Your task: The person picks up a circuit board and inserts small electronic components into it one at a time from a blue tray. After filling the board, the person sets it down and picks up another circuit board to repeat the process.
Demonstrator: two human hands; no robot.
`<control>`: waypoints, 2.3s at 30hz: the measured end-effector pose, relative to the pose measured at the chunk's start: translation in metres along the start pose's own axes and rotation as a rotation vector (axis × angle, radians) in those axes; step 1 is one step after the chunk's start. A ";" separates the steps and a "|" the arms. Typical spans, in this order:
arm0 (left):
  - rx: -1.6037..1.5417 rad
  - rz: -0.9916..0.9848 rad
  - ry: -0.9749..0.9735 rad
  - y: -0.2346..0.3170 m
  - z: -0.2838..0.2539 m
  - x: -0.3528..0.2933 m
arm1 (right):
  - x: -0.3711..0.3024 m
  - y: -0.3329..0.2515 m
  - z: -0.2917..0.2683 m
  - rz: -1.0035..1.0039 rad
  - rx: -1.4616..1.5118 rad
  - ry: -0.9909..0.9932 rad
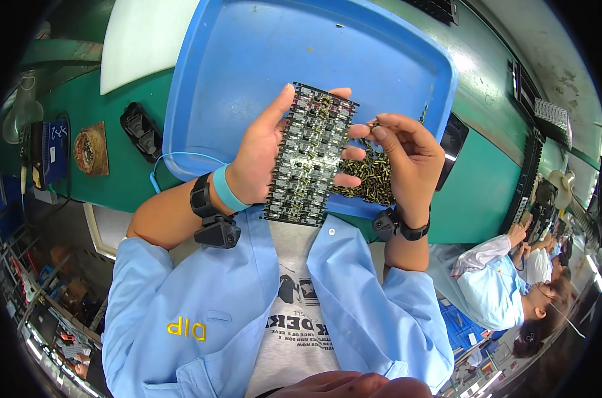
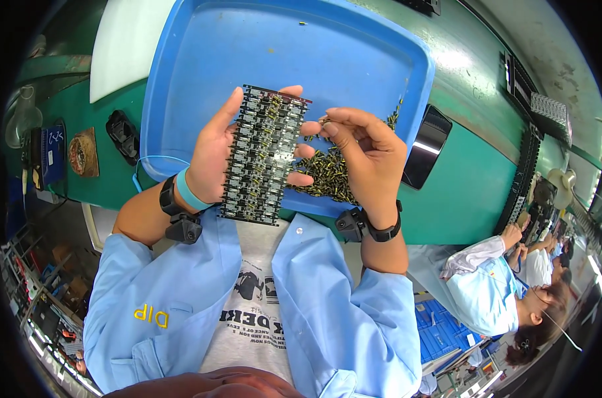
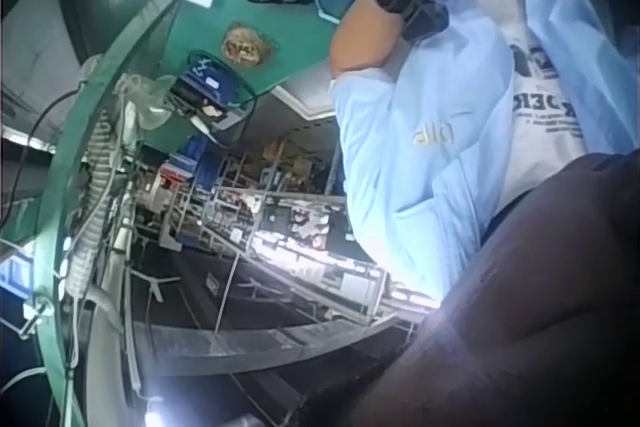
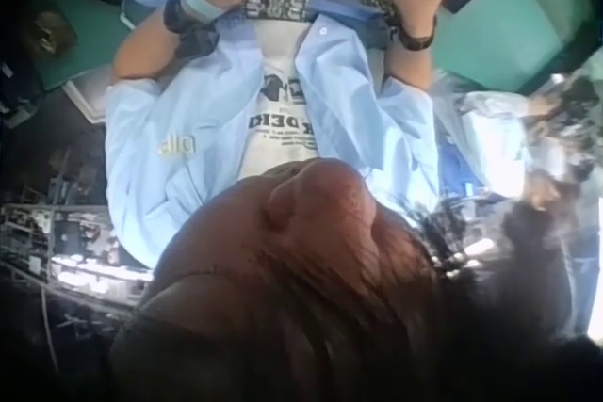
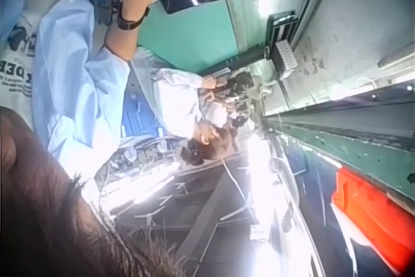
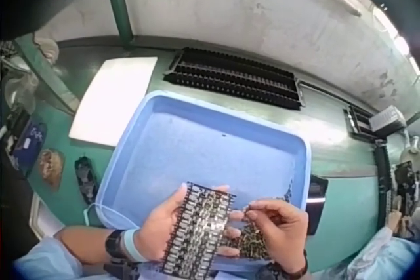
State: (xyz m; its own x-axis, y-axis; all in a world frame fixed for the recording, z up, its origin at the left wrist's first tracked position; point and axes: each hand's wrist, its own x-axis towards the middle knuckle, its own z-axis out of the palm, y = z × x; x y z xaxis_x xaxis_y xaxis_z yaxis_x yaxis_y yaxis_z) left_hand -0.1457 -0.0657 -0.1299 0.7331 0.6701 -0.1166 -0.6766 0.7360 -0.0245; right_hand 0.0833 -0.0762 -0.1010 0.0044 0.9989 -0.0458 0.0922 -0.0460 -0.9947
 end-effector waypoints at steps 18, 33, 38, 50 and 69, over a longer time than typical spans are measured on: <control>0.109 -0.030 0.047 -0.003 0.000 -0.009 | -0.003 -0.002 0.020 -0.486 -0.485 -0.066; 0.235 -0.051 0.098 -0.002 -0.005 -0.025 | -0.014 -0.005 0.053 -0.801 -0.833 -0.127; 0.233 -0.038 0.139 -0.002 -0.003 -0.027 | -0.017 -0.007 0.056 -0.819 -0.917 -0.119; 0.325 -0.057 0.138 -0.003 -0.014 -0.029 | -0.021 -0.016 0.056 -0.820 -1.062 -0.201; 0.324 -0.118 0.184 -0.002 -0.011 -0.029 | -0.023 -0.020 0.055 -0.783 -1.111 -0.248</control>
State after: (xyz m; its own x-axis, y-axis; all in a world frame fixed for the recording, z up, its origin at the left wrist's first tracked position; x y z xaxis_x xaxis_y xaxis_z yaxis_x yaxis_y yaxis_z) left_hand -0.1668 -0.0874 -0.1374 0.7597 0.5724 -0.3086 -0.5102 0.8189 0.2629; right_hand 0.0266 -0.0985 -0.0846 -0.5811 0.7327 0.3541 0.7270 0.6630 -0.1789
